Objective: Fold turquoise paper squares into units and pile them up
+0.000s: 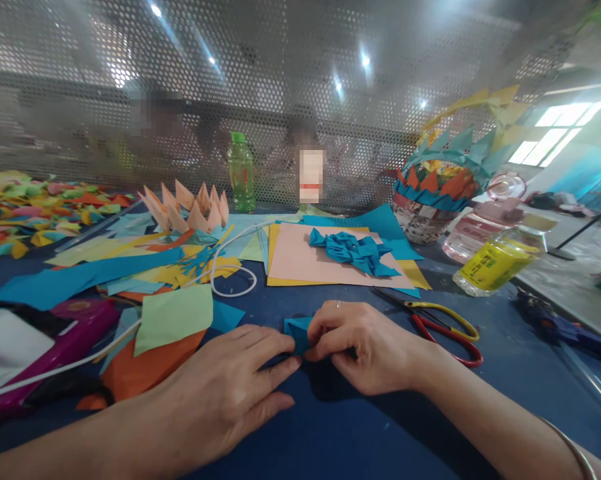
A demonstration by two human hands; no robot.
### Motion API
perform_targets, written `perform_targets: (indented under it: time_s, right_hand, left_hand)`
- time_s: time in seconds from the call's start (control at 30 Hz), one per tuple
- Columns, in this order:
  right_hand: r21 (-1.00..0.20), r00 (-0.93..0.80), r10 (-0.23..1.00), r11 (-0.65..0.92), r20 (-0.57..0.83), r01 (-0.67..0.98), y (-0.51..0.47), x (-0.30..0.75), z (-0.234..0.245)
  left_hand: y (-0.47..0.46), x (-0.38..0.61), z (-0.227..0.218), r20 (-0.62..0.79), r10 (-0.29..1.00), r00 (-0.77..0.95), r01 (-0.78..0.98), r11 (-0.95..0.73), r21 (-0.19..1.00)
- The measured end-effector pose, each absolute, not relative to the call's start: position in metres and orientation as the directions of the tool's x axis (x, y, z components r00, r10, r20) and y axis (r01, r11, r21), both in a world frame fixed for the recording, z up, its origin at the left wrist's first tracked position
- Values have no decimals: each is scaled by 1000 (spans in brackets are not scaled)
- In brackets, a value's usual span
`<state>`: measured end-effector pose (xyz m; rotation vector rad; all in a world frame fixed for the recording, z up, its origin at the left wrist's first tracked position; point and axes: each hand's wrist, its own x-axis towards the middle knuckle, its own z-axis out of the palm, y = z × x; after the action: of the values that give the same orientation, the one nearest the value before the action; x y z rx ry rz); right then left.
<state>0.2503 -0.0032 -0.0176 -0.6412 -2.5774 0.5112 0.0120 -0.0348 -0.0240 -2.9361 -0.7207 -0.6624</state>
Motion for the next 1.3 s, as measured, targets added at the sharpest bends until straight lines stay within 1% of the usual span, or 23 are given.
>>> perform_targets:
  time_s: [0.3, 0.53, 0.83, 1.07, 1.13, 1.3]
  right_hand:
    - [-393, -797, 511, 838, 321, 378, -4, 250, -14]
    - [-405, -787, 514, 836, 342, 370, -4, 251, -16]
    - [-436, -772, 525, 825, 358, 359, -1, 253, -16]
    - [-392, -738, 499, 856, 454, 337, 2, 252, -20]
    - [-359, -756, 499, 859, 424, 366, 3, 252, -21]
    - [-297, -791, 543, 833, 283, 466, 5, 252, -21]
  left_hand:
    - [-35, 14, -29, 448, 453, 771, 490, -871, 39]
    - [-38, 16, -22, 496, 433, 753, 497, -867, 2]
    - [-38, 15, -22, 516, 396, 759, 483, -875, -39]
    - [-40, 14, -19, 509, 402, 761, 489, -871, -42]
    - [-40, 14, -19, 503, 408, 762, 490, -871, -36]
    - [-38, 12, -22, 486, 425, 764, 482, -876, 8]
